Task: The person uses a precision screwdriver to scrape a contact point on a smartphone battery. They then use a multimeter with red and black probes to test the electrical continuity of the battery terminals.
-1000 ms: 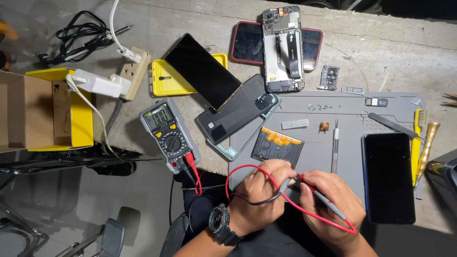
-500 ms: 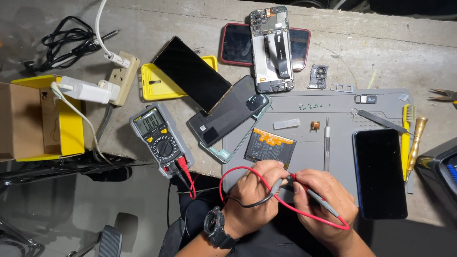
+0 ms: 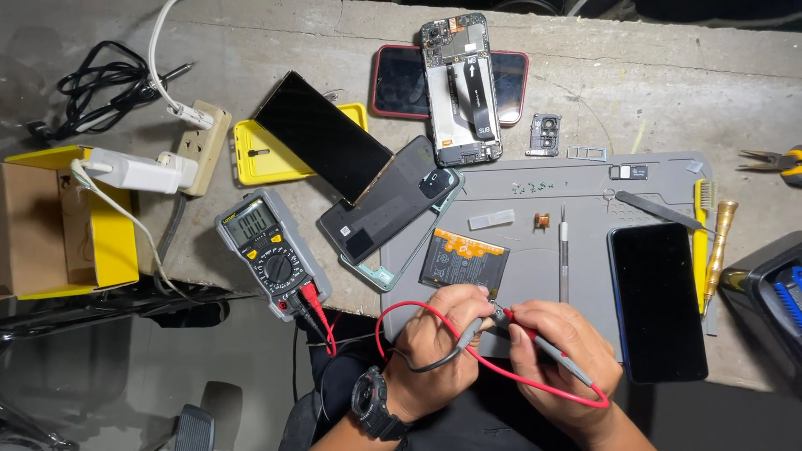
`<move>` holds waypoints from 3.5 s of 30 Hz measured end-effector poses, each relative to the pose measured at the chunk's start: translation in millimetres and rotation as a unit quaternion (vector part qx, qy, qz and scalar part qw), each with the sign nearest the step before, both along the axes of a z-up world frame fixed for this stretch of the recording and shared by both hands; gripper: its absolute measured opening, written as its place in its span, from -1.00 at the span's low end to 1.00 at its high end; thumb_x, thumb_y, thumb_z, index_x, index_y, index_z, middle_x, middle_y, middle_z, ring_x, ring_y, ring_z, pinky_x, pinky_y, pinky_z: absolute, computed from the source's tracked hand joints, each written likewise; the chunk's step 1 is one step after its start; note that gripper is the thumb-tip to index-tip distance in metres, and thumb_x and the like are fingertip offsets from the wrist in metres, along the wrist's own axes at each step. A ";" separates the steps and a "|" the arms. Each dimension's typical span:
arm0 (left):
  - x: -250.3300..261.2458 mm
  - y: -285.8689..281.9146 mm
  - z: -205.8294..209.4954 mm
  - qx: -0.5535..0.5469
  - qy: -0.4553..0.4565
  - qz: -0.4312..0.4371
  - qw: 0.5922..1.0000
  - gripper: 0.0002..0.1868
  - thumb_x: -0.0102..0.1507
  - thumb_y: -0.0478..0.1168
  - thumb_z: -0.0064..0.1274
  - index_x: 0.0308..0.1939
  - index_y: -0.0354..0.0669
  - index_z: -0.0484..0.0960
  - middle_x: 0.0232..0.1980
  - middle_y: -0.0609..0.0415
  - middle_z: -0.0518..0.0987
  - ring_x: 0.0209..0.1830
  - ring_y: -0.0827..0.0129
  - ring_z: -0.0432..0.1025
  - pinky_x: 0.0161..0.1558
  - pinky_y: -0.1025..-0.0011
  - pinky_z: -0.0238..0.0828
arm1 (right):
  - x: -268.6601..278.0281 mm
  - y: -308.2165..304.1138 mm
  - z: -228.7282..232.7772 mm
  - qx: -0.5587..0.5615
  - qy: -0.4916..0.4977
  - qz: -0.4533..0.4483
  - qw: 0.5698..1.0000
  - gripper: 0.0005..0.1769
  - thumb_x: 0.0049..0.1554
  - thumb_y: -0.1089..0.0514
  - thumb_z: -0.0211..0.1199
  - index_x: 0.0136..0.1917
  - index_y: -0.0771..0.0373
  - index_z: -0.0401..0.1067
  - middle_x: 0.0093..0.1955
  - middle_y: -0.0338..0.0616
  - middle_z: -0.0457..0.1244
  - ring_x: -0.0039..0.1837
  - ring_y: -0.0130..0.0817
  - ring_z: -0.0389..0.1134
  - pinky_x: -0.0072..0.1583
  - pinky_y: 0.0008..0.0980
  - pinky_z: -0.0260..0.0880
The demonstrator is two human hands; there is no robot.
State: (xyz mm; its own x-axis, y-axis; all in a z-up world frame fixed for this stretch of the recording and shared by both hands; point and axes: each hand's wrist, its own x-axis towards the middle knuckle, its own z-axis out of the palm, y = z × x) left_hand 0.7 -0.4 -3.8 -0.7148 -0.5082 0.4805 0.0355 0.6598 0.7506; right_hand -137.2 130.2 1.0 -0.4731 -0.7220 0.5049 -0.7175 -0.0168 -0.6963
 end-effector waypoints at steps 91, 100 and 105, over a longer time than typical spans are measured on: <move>7.2 9.8 31.5 -0.015 -0.020 -0.021 0.999 -0.77 0.52 -0.49 0.00 0.24 -0.37 0.61 0.17 -0.24 0.65 0.16 -0.12 0.63 0.26 0.07 0.64 | 4.0 10.8 32.9 -0.032 0.052 0.067 0.996 -0.90 0.34 0.43 0.29 0.14 0.46 0.51 0.17 0.29 0.44 0.13 0.07 0.57 0.20 -0.13 0.63; 34.0 9.5 70.6 0.230 -0.064 -0.164 0.957 -0.16 0.41 -0.40 -0.22 0.83 -0.32 0.06 0.50 -0.38 0.41 0.49 -0.10 0.51 0.61 0.04 0.46 | 1.0 13.6 42.9 -0.032 0.102 0.122 0.987 -0.88 0.28 0.26 0.44 0.09 0.29 0.70 0.06 0.04 0.43 -0.01 -0.17 0.53 0.11 -0.25 0.60; 38.1 16.6 65.3 0.257 -0.009 -0.164 0.952 -0.43 0.64 -0.29 -0.14 0.76 -0.24 0.27 0.54 -0.31 0.47 0.55 -0.07 0.50 0.69 0.09 0.42 | 5.4 27.3 11.5 -0.029 0.024 0.111 0.993 -0.63 0.22 0.19 0.55 0.22 0.29 0.49 0.02 0.12 0.44 -0.04 -0.16 0.52 0.10 -0.32 0.62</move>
